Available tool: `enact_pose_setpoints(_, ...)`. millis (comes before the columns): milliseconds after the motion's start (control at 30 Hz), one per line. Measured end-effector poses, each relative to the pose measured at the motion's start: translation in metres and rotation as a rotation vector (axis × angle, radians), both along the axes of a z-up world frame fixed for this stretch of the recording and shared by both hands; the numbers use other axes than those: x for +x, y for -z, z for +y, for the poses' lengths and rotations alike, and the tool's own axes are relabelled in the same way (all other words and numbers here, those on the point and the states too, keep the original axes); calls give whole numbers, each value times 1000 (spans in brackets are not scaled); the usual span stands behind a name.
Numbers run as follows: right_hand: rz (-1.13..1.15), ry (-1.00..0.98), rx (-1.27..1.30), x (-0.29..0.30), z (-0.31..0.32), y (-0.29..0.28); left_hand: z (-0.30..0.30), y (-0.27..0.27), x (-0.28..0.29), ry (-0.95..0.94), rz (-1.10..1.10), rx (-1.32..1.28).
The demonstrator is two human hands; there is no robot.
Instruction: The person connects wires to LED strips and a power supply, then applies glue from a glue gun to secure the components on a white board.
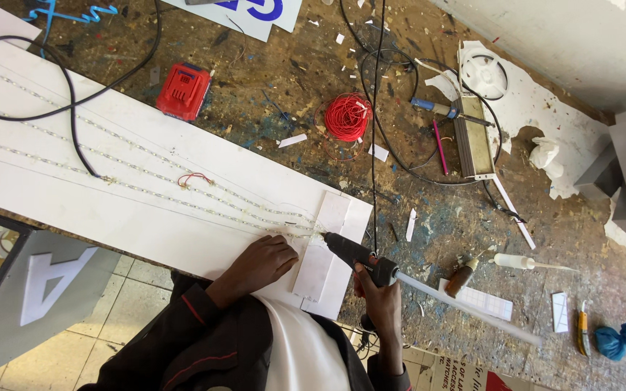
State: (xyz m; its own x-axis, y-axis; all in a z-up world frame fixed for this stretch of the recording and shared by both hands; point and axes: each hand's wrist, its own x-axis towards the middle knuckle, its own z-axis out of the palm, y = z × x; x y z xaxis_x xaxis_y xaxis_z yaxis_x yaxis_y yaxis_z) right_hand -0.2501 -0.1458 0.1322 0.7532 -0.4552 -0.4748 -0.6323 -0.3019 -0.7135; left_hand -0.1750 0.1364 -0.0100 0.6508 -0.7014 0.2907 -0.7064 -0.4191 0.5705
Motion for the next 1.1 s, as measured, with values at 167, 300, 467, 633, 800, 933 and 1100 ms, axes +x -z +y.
enact_pose_setpoints(167,-13,41,53,0,-2,-1,0,-7,-1,-4,-10,-4)
enact_pose_setpoints(300,-64,-55,150,-7,-2,-10,2,-5,-1,-2,19,7)
enact_pose_setpoints(467,-219,-89,101,0,11,12,6,-19,12,-409,-25,-97)
enact_pose_setpoints(633,-373,53,316,24,39,-12,-17,6,44,-426,-48,-5)
enact_pose_setpoints(800,-426,-46,346,34,52,-3,-19,14,41,-375,-15,79)
enact_pose_setpoints(933,-451,6,367,40,69,8,-15,19,39,-407,-49,92)
enact_pose_setpoints(1100,-480,51,313,48,73,8,-15,19,37,-410,-19,40)
